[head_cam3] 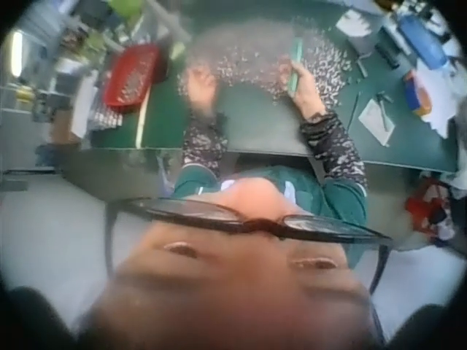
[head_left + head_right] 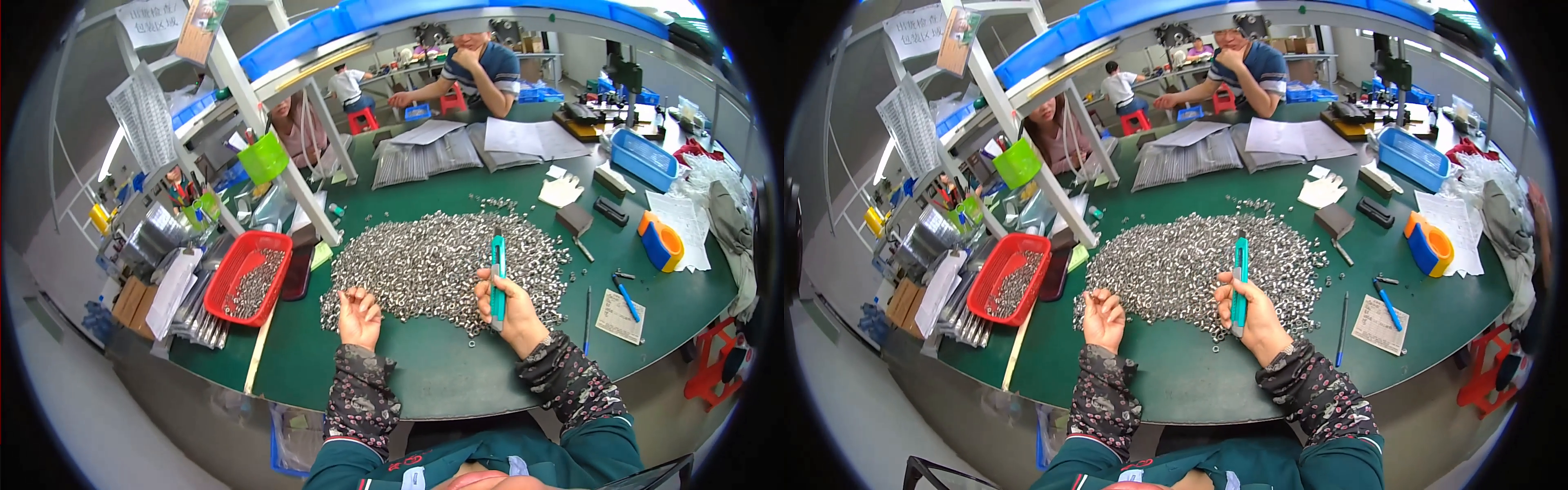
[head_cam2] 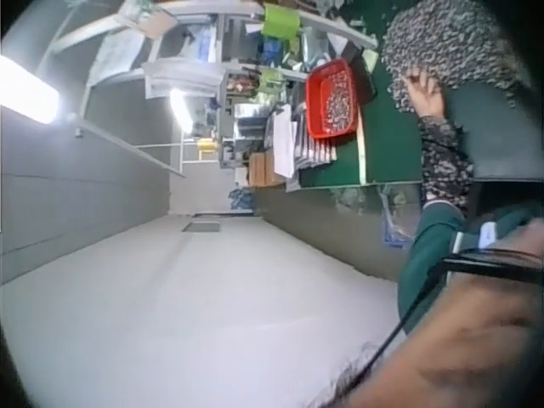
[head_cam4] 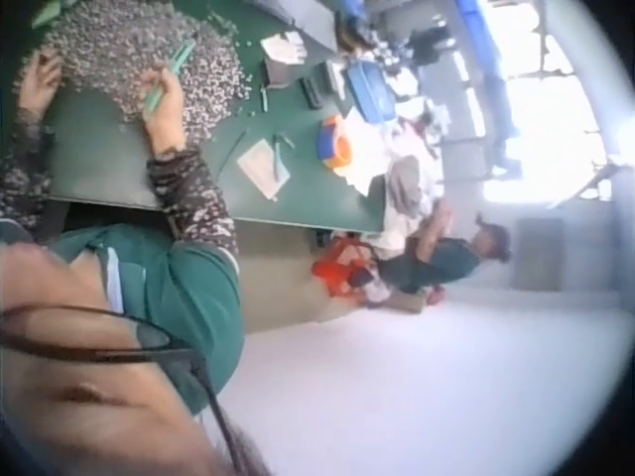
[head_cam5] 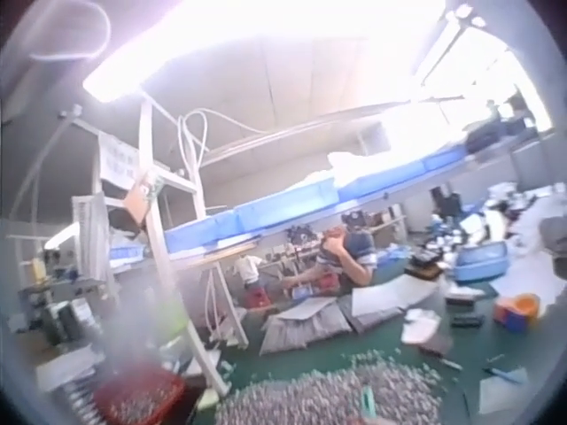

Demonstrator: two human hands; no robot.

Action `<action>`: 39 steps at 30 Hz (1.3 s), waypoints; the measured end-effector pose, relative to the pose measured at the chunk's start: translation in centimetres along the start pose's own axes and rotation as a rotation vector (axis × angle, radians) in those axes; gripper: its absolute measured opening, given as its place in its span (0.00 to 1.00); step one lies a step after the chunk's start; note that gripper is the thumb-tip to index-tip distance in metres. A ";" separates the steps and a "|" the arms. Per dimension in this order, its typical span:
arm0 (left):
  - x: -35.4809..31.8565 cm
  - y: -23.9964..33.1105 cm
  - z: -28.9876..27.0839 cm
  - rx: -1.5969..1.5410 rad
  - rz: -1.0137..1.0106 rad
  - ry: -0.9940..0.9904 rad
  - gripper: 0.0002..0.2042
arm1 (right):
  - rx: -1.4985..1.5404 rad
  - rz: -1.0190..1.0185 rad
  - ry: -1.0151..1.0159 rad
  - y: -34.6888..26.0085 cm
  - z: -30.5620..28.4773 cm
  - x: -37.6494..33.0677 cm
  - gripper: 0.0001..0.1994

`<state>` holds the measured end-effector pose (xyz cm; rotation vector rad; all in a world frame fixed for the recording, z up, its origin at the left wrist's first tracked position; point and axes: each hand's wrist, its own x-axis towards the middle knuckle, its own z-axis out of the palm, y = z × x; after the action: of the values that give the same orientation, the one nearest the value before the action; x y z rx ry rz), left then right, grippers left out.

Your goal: Sorting and inspecting small metal hardware components at a manufacturing workbench.

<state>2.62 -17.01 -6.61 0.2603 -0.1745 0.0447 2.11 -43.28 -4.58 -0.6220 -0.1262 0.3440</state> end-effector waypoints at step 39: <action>-1.5 13.9 11.0 0.257 0.342 -0.050 0.09 | -0.129 0.033 -0.247 -0.4 14.8 4.6 0.14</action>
<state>-1.64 -6.48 7.07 0.4866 -0.2620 0.4022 3.27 -33.86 7.63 -0.7082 -0.3769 0.4468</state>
